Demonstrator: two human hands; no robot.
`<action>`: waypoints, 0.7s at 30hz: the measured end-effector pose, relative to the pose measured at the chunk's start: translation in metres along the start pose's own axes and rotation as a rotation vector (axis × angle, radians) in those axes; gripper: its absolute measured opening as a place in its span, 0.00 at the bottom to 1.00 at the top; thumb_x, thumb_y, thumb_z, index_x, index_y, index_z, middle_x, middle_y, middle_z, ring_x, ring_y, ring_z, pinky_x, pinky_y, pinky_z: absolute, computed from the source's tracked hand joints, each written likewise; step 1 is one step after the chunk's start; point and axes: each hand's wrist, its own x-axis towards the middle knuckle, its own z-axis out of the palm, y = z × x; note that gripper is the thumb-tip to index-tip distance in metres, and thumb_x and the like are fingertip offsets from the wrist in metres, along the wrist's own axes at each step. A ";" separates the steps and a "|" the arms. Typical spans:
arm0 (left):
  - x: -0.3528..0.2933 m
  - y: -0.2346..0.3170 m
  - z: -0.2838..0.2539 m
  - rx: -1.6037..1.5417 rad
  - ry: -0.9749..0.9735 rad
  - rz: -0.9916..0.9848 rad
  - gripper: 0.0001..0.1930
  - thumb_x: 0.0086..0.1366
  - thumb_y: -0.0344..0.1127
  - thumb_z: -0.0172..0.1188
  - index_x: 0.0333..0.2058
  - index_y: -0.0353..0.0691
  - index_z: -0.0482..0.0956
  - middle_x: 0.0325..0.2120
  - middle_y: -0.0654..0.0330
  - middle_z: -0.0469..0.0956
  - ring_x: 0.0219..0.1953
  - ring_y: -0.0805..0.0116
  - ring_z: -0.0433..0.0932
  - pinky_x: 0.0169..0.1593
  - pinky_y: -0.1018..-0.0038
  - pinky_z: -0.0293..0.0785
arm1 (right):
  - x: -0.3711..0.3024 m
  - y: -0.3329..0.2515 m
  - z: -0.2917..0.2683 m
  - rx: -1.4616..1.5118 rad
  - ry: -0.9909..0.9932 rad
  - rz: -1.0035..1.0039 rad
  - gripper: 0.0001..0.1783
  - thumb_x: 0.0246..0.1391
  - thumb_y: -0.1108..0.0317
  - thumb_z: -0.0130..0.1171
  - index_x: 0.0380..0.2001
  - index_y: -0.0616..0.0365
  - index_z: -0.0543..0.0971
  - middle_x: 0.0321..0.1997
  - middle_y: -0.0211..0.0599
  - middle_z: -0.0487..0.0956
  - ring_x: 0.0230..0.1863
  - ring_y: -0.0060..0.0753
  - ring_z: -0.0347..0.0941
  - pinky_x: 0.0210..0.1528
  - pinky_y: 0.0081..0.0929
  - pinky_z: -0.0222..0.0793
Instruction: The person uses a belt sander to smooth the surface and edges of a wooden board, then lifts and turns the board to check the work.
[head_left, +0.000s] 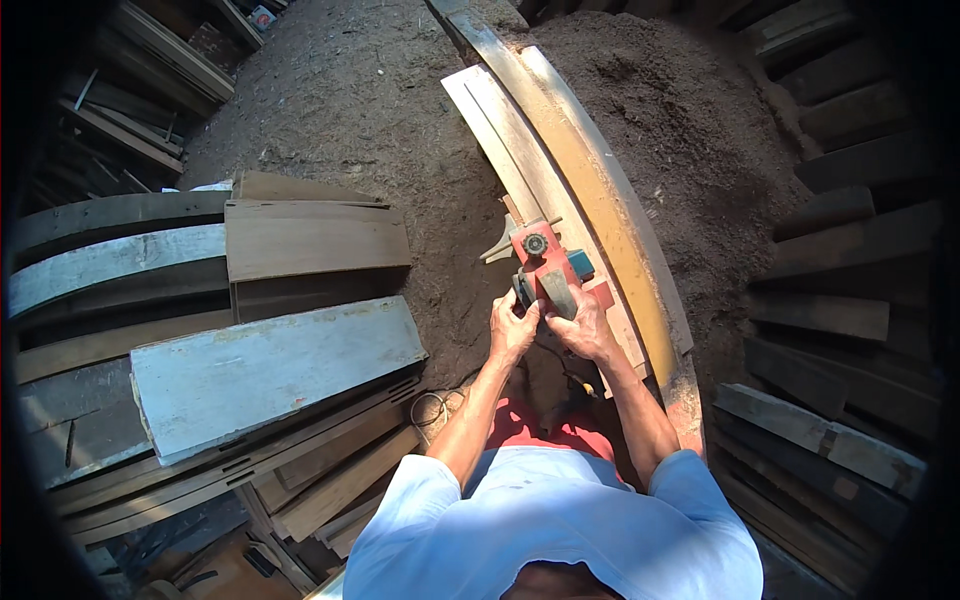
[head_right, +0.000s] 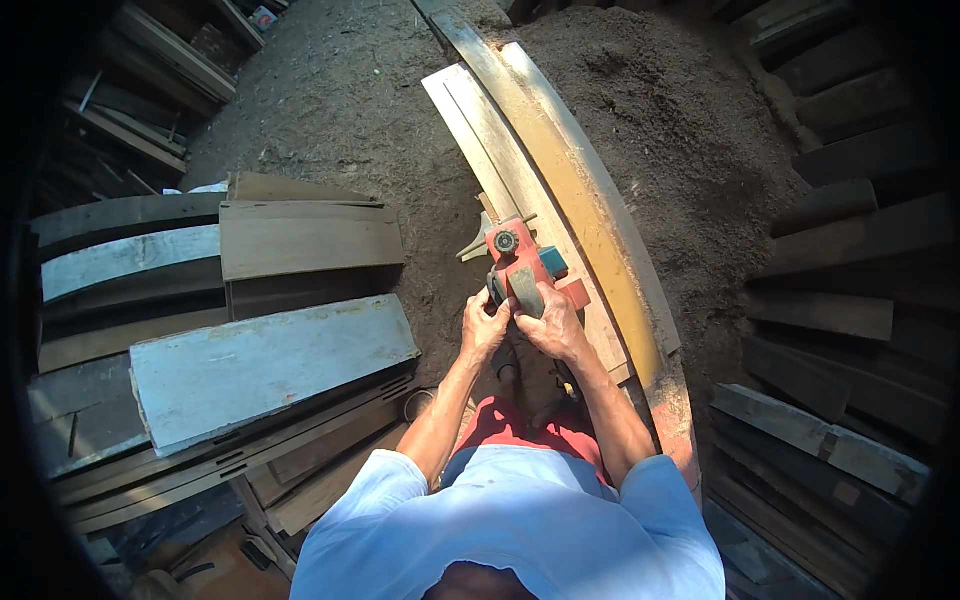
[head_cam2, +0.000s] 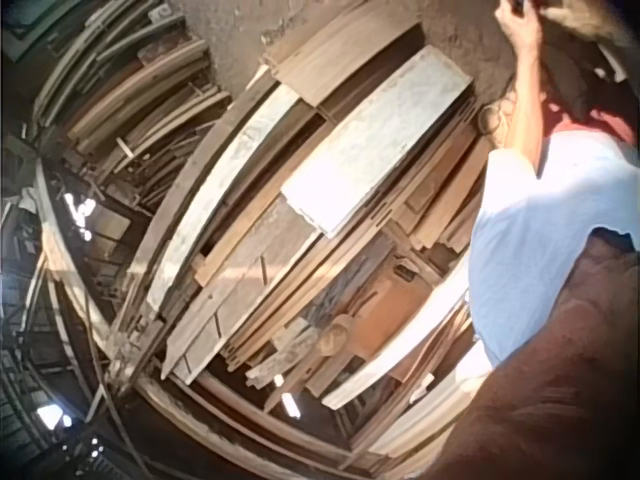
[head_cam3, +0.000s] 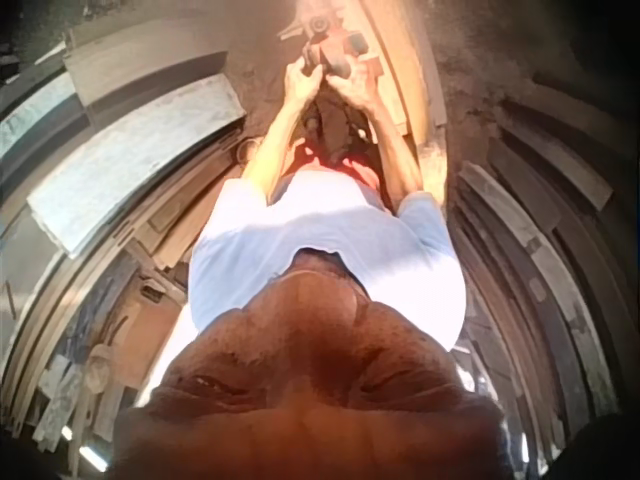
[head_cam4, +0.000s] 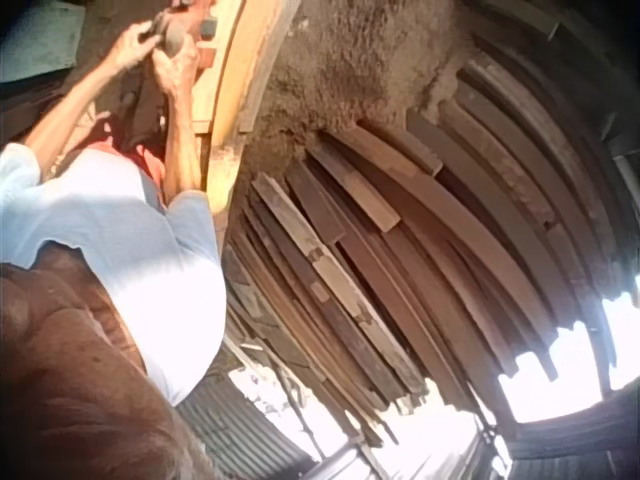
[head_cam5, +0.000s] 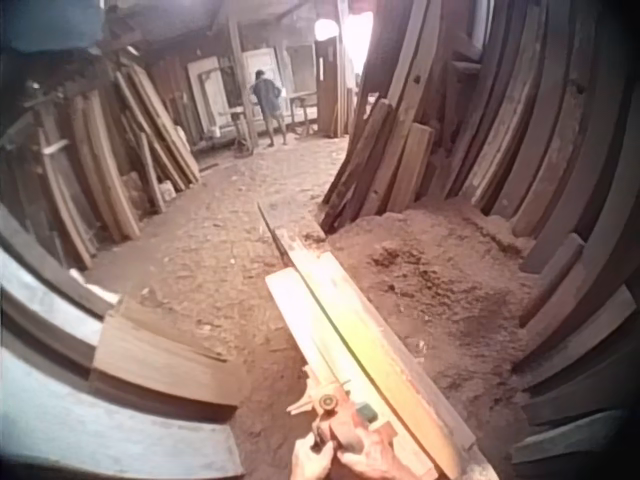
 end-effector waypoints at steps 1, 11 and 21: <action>0.005 0.000 -0.001 -0.011 0.004 -0.004 0.22 0.61 0.48 0.69 0.50 0.42 0.81 0.39 0.49 0.79 0.45 0.52 0.75 0.51 0.59 0.73 | 0.005 -0.002 0.001 0.001 0.005 -0.013 0.18 0.49 0.72 0.63 0.46 0.62 0.76 0.30 0.32 0.76 0.24 0.21 0.73 0.26 0.26 0.70; 0.067 -0.012 -0.020 -0.139 -0.065 0.027 0.17 0.64 0.42 0.66 0.47 0.38 0.83 0.36 0.50 0.84 0.40 0.59 0.82 0.47 0.63 0.76 | 0.056 -0.030 0.009 -0.031 -0.010 0.071 0.22 0.45 0.64 0.64 0.43 0.67 0.78 0.38 0.55 0.82 0.42 0.50 0.81 0.47 0.40 0.75; 0.133 -0.002 -0.041 -0.075 -0.006 0.118 0.16 0.68 0.40 0.65 0.48 0.35 0.82 0.37 0.62 0.85 0.38 0.75 0.79 0.46 0.73 0.76 | 0.125 -0.037 0.021 -0.090 0.015 0.006 0.23 0.46 0.64 0.64 0.44 0.68 0.78 0.39 0.59 0.82 0.42 0.55 0.81 0.46 0.42 0.76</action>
